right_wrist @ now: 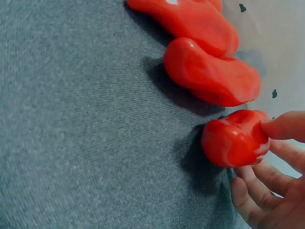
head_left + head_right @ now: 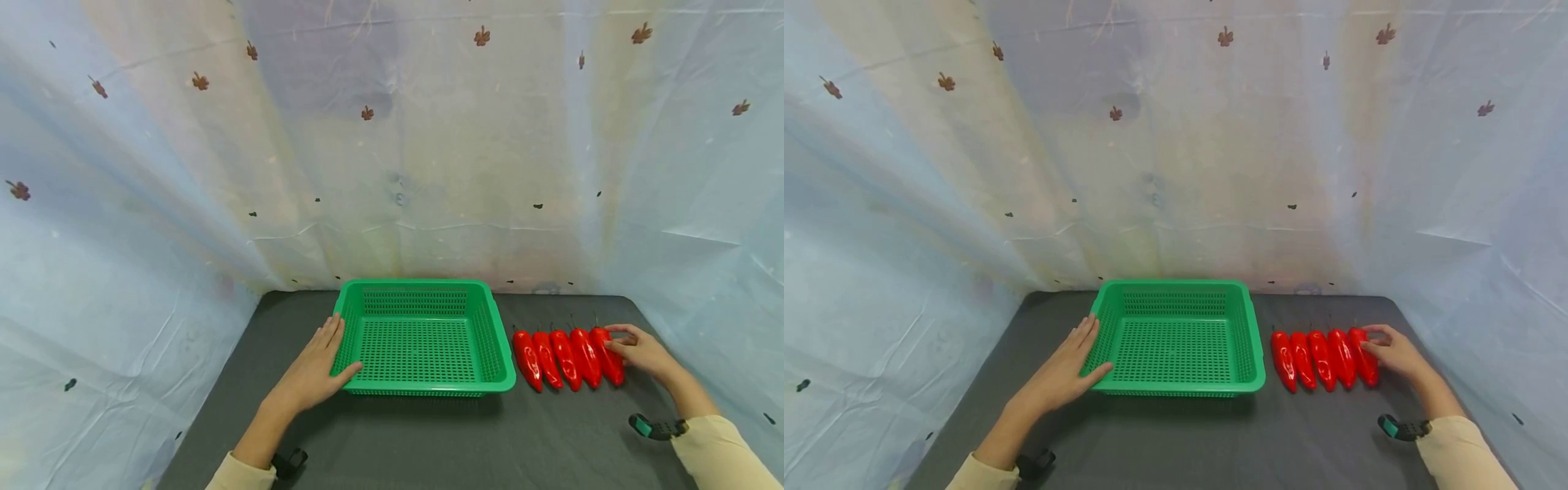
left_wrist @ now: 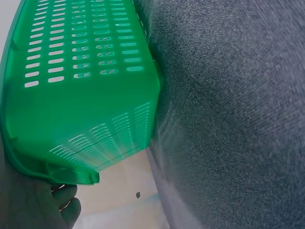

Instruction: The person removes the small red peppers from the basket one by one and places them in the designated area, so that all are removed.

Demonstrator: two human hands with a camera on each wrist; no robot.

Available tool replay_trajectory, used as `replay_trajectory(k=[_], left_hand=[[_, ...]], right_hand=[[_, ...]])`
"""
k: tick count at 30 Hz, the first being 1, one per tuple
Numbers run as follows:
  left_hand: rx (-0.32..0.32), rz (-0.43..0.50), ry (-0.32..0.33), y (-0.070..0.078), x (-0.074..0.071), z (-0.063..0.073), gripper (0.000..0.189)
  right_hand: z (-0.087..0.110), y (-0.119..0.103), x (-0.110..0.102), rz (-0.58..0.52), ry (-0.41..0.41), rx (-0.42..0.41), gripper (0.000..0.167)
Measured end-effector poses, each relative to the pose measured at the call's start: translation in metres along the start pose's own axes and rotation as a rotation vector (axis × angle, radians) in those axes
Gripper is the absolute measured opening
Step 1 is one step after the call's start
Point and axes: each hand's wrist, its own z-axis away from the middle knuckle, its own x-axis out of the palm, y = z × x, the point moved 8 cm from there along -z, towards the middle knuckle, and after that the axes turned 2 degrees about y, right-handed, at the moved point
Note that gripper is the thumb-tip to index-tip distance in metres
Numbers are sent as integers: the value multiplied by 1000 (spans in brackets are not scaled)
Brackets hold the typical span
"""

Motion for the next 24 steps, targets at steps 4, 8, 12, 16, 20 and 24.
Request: replay_trajectory(k=[4, 8, 12, 16, 20, 24], left_hand=[[-6, -3, -3, -1, 0, -1, 102], [-8, 2, 1, -2, -1, -1, 100], [-7, 1, -2, -2, -2, 0, 101], [-12, 5, -7, -3, -2, 0, 101], [-8, 10, -3, -3, -3, -1, 101], [-5, 7, -7, -5, -2, -1, 100]], right_hand=[[0, 1, 1, 1, -14, 11, 56], [0, 1, 4, -18, -26, 17, 59], [1, -1, 7, -29, -46, 17, 60], [1, -4, 7, -37, -46, -8, 60], [2, -5, 7, -52, -40, -21, 61], [4, -6, 7, -53, -34, -23, 62]])
